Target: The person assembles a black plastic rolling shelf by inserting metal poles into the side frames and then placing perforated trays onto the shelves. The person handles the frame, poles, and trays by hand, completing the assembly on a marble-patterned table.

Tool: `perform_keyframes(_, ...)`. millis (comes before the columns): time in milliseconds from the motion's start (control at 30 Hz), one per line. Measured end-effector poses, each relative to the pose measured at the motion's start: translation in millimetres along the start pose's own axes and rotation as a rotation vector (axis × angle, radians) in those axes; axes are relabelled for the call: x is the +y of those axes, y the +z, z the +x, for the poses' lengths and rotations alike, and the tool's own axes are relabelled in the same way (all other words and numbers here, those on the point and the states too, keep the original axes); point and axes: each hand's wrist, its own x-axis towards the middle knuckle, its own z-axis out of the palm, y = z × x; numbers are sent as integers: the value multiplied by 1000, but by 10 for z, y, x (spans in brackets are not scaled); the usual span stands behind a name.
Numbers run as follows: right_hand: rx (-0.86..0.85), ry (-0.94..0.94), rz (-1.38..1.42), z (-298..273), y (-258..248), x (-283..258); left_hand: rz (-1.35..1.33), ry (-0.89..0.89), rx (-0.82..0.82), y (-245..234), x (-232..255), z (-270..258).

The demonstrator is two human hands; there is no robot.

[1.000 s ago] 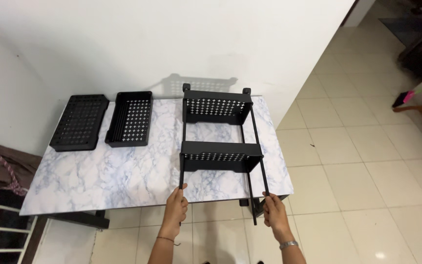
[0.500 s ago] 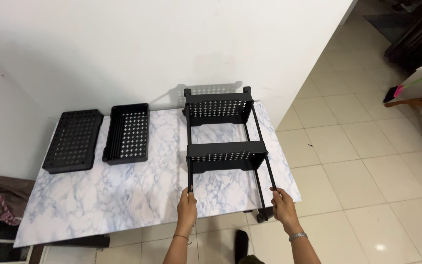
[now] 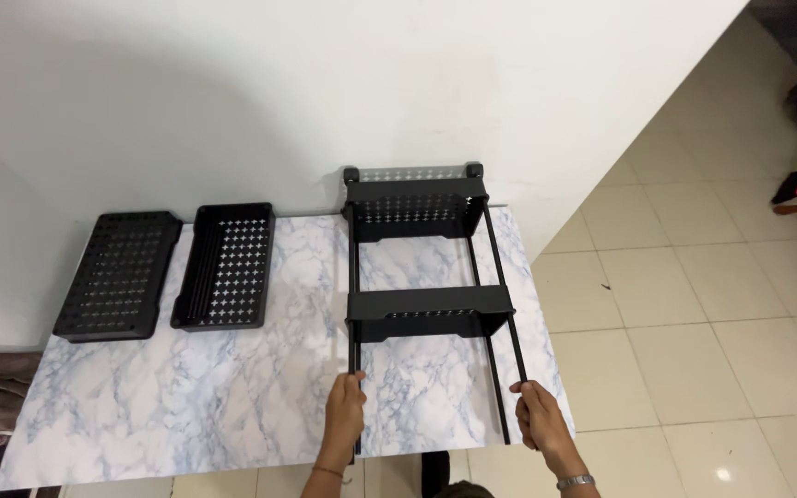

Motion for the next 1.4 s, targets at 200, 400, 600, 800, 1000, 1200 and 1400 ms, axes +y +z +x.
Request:
perform_keyframes(200,-69,60,29,166,-6,-167,122,146,44,53,140,239)
perform_keyframes(400,-102,122,83,281,11,-305,30,138,30,62,213,258)
perform_keyframes(600,-113,158,89,470,72,-537,118,122,41,107,517,344)
perform_keyframes(800,-111,147,143,698,106,-576,-10,-10,85,166,674,361)
perform_keyframes(1000,-80,119,128,936,181,-671,-99,-133,63,171,819,451)
perform_keyframes(1200,-74,72,104,973,199,-699,-181,-132,3,126,788,486)
perform_keyframes(1400,-93,-55,67,1018,195,-653,-23,278,-20,146,613,611)
